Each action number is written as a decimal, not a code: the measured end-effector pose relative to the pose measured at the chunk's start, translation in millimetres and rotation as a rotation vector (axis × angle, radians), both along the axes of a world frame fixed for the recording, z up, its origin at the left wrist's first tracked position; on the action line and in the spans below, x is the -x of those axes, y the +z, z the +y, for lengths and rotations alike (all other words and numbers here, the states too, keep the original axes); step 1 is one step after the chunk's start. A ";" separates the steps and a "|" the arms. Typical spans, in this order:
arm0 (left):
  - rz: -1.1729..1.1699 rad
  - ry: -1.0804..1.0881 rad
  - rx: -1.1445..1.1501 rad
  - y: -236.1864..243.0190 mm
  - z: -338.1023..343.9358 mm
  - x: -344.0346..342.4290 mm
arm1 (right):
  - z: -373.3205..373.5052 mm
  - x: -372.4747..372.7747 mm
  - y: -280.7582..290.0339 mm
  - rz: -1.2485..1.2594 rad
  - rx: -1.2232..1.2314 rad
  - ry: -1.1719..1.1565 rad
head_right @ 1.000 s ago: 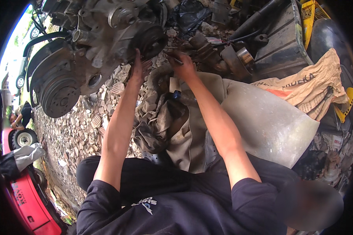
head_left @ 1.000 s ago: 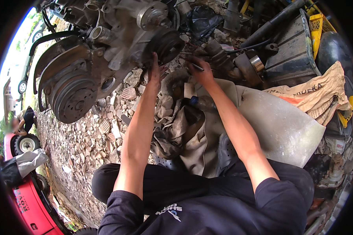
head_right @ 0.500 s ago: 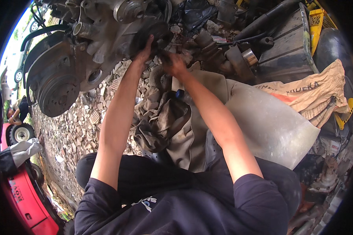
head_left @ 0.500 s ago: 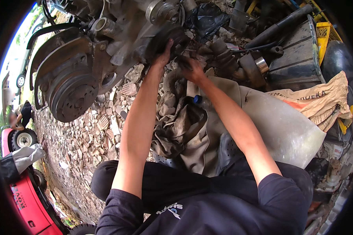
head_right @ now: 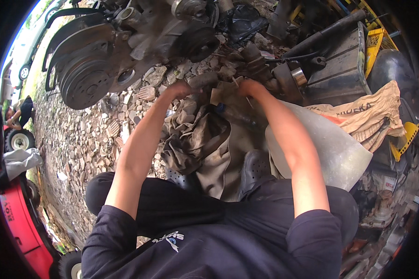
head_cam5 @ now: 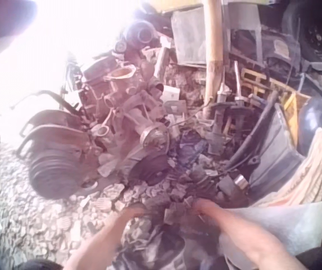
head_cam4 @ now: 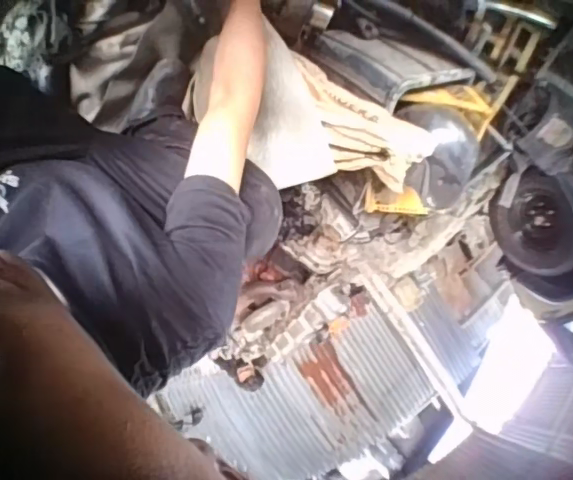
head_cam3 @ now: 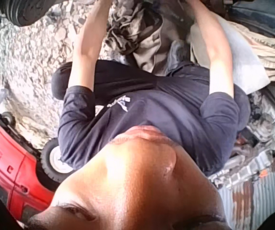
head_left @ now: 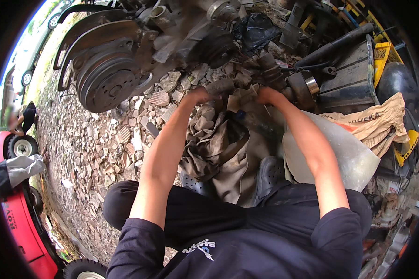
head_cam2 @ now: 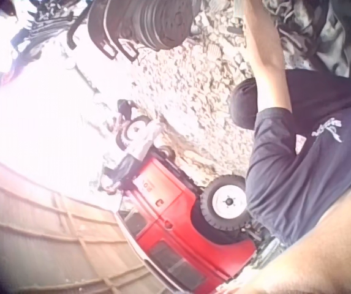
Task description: The person cleans and lubricates components of a car engine by hand, using a cloth to wipe surfaces and a plastic bottle to pour liquid onto specific parts.
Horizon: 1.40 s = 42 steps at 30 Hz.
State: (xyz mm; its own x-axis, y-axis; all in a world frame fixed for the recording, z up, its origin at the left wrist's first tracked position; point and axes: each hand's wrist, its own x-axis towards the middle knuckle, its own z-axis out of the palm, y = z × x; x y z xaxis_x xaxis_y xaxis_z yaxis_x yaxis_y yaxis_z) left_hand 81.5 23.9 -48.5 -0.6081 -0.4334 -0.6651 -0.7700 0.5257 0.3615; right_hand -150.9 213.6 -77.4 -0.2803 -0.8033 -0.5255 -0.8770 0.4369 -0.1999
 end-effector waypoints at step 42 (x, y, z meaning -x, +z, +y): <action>1.032 0.997 -0.642 93.2 -21.5 -42.2 | 5.4 -86.1 96.9 -0.335 -0.460 0.211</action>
State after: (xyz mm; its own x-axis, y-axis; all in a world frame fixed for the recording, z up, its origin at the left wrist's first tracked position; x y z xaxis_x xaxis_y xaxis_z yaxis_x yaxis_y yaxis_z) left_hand 123.7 2.3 44.7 -0.5517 -0.7408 -0.3833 0.0110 -0.4660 0.8847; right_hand -64.8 219.1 19.6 0.1006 -0.4931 -0.8642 -0.8760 0.3679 -0.3118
